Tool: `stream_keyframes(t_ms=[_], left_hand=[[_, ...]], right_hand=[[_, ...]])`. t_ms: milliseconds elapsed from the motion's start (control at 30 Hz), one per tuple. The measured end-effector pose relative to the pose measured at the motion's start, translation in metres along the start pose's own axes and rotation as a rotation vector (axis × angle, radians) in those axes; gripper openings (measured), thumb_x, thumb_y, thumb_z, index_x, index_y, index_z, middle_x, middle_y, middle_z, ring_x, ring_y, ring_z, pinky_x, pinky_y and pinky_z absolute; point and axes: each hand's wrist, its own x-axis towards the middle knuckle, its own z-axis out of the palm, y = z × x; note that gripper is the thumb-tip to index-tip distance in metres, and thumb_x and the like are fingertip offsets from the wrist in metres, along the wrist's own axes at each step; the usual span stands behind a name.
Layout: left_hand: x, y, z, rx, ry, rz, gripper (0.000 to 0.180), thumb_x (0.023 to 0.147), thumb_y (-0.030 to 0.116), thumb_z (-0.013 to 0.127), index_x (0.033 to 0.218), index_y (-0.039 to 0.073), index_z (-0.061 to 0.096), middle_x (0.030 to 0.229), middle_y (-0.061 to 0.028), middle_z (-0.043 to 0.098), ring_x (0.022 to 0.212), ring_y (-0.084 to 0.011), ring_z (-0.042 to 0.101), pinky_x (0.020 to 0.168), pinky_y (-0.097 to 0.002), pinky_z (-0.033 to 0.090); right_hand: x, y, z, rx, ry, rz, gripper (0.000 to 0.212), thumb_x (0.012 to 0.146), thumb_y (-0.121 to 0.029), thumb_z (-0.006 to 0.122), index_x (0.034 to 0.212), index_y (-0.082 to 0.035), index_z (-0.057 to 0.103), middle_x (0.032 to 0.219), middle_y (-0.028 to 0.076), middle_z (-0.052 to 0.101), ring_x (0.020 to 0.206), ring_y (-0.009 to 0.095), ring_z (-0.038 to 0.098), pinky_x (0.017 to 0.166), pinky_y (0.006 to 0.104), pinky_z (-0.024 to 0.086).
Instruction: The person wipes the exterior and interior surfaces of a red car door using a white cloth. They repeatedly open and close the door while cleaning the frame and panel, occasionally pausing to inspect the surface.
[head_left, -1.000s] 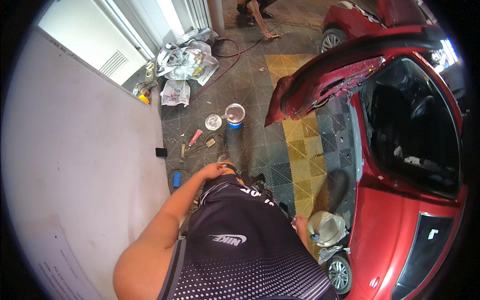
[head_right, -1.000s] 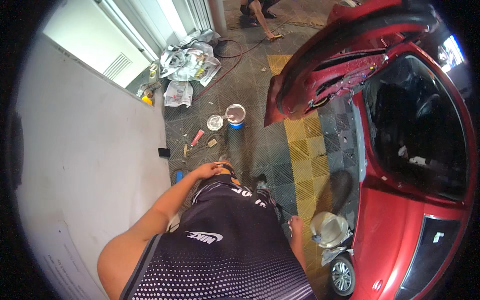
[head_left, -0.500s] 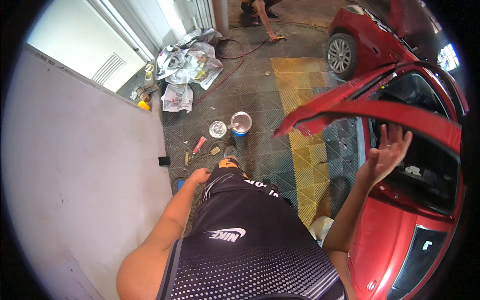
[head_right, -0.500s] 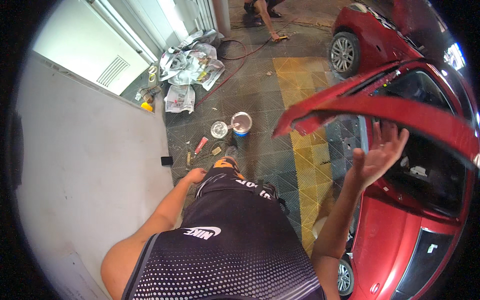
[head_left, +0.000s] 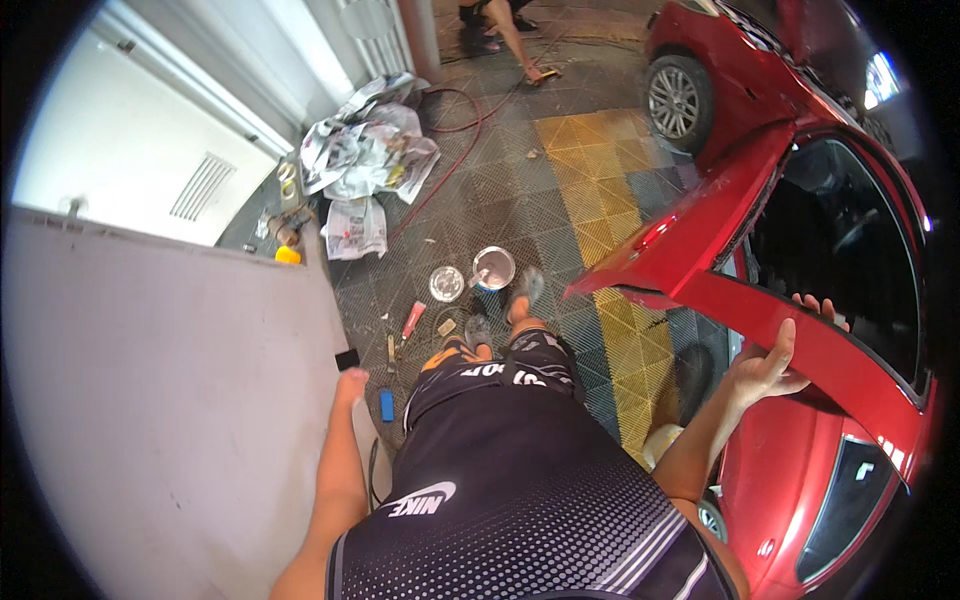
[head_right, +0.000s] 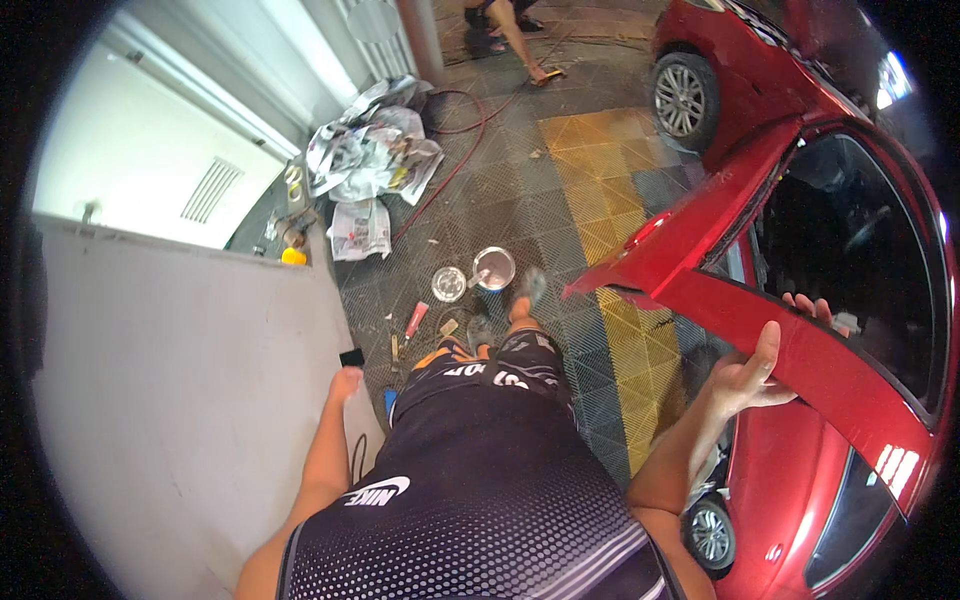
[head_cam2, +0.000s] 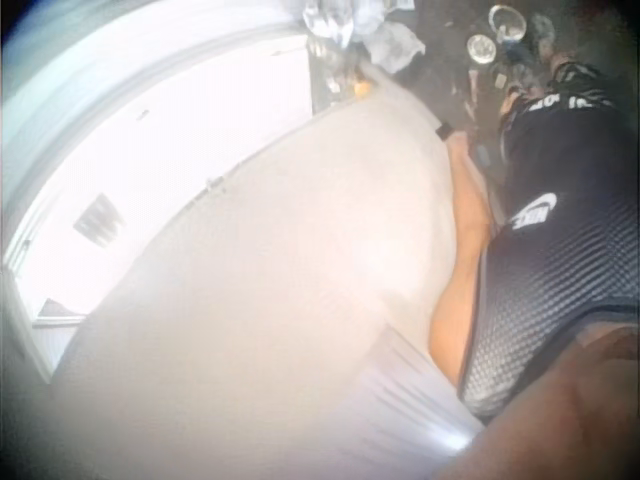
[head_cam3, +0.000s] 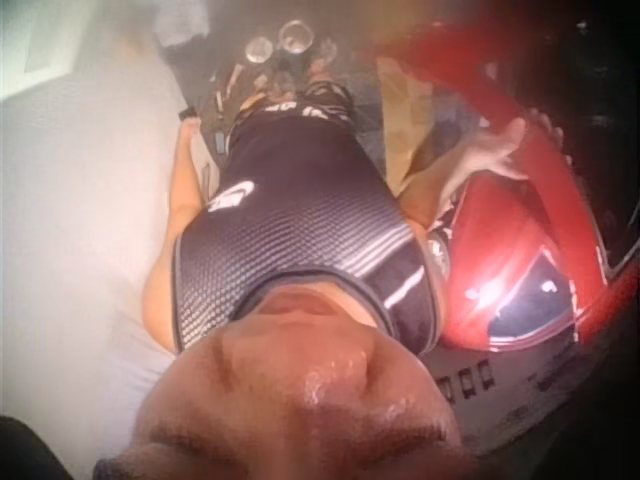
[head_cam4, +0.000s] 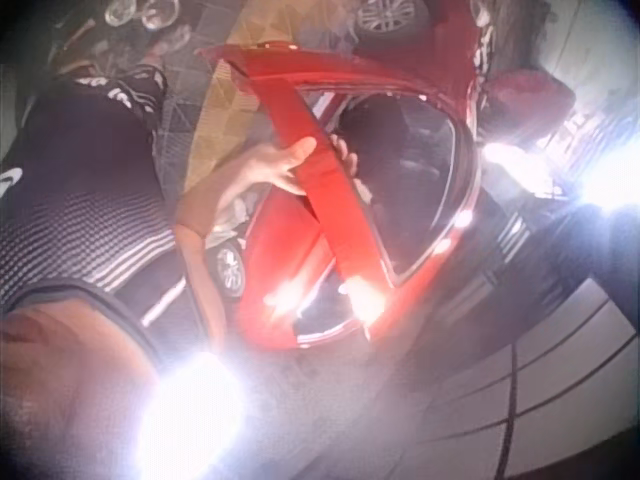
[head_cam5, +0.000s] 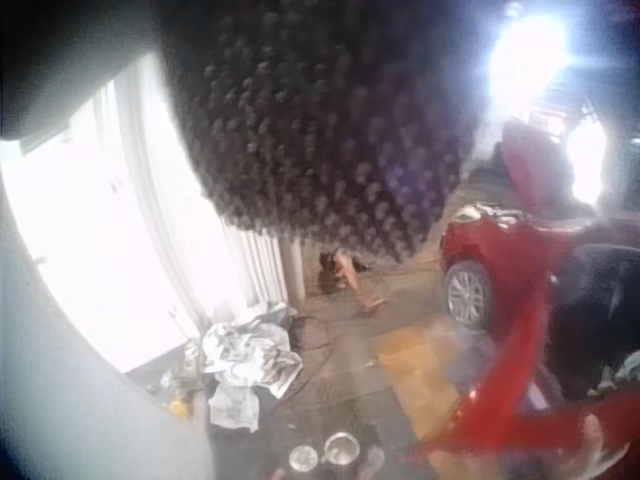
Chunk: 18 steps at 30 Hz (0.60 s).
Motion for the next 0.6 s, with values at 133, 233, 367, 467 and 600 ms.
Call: stream_keyframes(t_ms=[133, 233, 367, 467, 600], left_hand=[[-0.006, -0.060, 0.004, -0.140, 0.048, 0.031, 0.019, 0.088, 0.023, 0.066, 0.090, 0.005, 0.067, 0.066, -0.0071, 0.064, 0.051, -0.0174, 0.061, 0.045, -0.0330, 0.050], [-0.036, -0.035, 0.001, -0.190, -0.198, -0.137, 0.013, 0.089, 0.013, 0.057, 0.096, 0.005, 0.064, 0.073, -0.0068, 0.064, 0.063, -0.0185, 0.063, 0.053, -0.0329, 0.051], [-0.077, 0.034, -0.022, -0.094, -0.286, -0.081, 0.013, 0.091, 0.012, 0.057, 0.101, 0.005, 0.062, 0.081, -0.0097, 0.064, 0.065, -0.0206, 0.063, 0.052, -0.0326, 0.050], [-0.052, 0.066, -0.036, -0.047, -0.259, -0.203, 0.014, 0.092, 0.014, 0.058, 0.104, 0.006, 0.061, 0.080, -0.0086, 0.063, 0.063, -0.0196, 0.062, 0.050, -0.0314, 0.048], [0.023, 0.067, -0.044, -0.270, -0.173, -0.219, 0.016, 0.094, 0.021, 0.055, 0.102, 0.008, 0.061, 0.076, -0.0042, 0.060, 0.058, -0.0163, 0.059, 0.043, -0.0311, 0.043]], right_hand=[[0.012, 0.002, -0.014, 0.047, 0.043, 0.044, 0.079, 0.072, -0.008, 0.060, 0.142, 0.005, 0.026, 0.125, 0.024, 0.047, 0.110, 0.034, 0.054, 0.098, 0.0494, 0.045], [0.013, -0.001, -0.015, 0.048, 0.085, 0.034, 0.085, 0.067, -0.014, 0.061, 0.142, 0.004, 0.026, 0.122, 0.022, 0.046, 0.109, 0.032, 0.052, 0.100, 0.0503, 0.042], [0.011, -0.004, -0.015, 0.032, 0.109, 0.073, 0.087, 0.065, -0.019, 0.062, 0.142, 0.003, 0.027, 0.116, 0.020, 0.046, 0.106, 0.029, 0.050, 0.102, 0.0507, 0.039], [0.013, -0.002, -0.017, 0.018, 0.087, 0.075, 0.087, 0.066, -0.018, 0.062, 0.142, 0.003, 0.025, 0.117, 0.021, 0.045, 0.108, 0.029, 0.050, 0.102, 0.0515, 0.039], [0.019, -0.004, -0.012, 0.038, 0.106, 0.076, 0.088, 0.068, -0.019, 0.063, 0.143, 0.002, 0.021, 0.116, 0.019, 0.045, 0.107, 0.028, 0.050, 0.103, 0.0535, 0.039]])
